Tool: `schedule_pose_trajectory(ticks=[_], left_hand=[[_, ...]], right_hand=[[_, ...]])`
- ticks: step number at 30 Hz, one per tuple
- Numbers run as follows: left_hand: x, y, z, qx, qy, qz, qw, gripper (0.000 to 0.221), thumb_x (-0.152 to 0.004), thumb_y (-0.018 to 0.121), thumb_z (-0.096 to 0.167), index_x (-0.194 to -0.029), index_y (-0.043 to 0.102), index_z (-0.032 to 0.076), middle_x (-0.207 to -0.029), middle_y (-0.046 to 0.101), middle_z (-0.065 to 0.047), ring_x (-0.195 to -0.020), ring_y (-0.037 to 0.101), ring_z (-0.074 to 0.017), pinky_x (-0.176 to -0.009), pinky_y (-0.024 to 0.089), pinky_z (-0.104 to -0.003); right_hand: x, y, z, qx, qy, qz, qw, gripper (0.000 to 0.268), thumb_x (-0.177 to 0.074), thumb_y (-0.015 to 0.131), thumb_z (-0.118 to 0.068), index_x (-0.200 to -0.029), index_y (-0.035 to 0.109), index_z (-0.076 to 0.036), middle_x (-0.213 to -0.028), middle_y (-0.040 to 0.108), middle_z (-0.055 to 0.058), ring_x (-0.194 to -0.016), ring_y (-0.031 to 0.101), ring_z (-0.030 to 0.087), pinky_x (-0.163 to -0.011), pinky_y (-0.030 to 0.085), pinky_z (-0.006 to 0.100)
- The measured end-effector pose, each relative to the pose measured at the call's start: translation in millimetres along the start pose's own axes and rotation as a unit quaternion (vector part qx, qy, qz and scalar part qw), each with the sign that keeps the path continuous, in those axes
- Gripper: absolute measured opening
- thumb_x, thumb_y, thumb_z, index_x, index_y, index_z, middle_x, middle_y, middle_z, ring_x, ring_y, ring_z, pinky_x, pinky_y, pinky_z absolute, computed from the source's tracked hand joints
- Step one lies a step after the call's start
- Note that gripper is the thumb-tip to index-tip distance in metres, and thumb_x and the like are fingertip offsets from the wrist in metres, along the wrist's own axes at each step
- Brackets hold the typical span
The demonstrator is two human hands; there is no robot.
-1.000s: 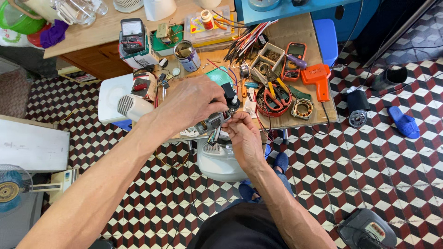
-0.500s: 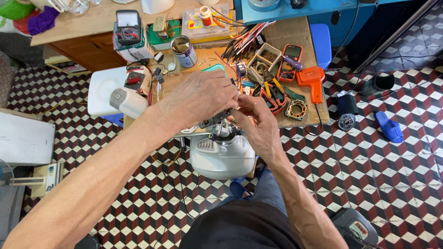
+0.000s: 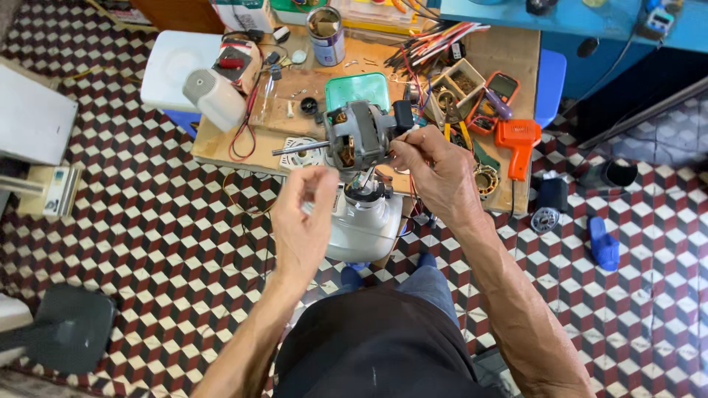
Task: The person repairs a disassembled electric fan motor by hand, stripping and twisting wires, then using a screwdriver to secure internal components. The person also uses a multimeter to test electrical continuity on the motor assembly.
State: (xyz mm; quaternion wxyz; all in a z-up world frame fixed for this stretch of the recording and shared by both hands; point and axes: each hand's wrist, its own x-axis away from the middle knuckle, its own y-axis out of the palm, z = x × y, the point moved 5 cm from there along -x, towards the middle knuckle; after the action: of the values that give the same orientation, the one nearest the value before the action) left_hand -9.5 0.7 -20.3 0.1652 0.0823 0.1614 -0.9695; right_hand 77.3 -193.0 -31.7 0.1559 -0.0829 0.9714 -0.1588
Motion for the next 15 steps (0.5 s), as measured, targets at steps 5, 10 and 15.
schedule_pose_trajectory(ticks=[5, 10, 15], left_hand=[[34, 38, -47, 0.119, 0.009, 0.049, 0.992, 0.041, -0.096, 0.073, 0.014, -0.129, 0.054, 0.0, -0.13, 0.064, -0.012, -0.119, 0.06, -0.0159, -0.095, 0.051, -0.028], [30, 73, -76, 0.147, -0.073, 0.166, 0.972, 0.033, -0.098, 0.074, 0.015, -0.125, 0.066, -0.001, -0.106, 0.076, -0.009, -0.097, 0.069, -0.0143, -0.088, 0.056, -0.025], [38, 106, -97, 0.354, -0.17, 0.209, 0.896, 0.029, -0.099, 0.067, 0.02, -0.121, 0.064, 0.0, -0.096, 0.075, -0.01, -0.088, 0.071, -0.0134, -0.081, 0.057, -0.025]], right_hand=[[-7, -13, -10, 0.063, -0.112, -0.036, 0.991, 0.01, -0.1, 0.072, -0.006, -0.105, 0.069, 0.002, -0.091, 0.073, 0.01, -0.084, 0.071, 0.012, -0.075, 0.056, 0.026], [-24, -20, -4, 0.038, -0.126, -0.096, 0.987, 0.011, -0.102, 0.072, -0.007, -0.105, 0.07, 0.003, -0.092, 0.072, 0.009, -0.084, 0.067, 0.013, -0.077, 0.053, 0.027], [-42, -15, 14, -0.134, -0.069, -0.134, 0.979, 0.016, -0.11, 0.063, -0.011, -0.108, 0.059, 0.004, -0.092, 0.07, 0.007, -0.083, 0.073, 0.012, -0.075, 0.06, 0.025]])
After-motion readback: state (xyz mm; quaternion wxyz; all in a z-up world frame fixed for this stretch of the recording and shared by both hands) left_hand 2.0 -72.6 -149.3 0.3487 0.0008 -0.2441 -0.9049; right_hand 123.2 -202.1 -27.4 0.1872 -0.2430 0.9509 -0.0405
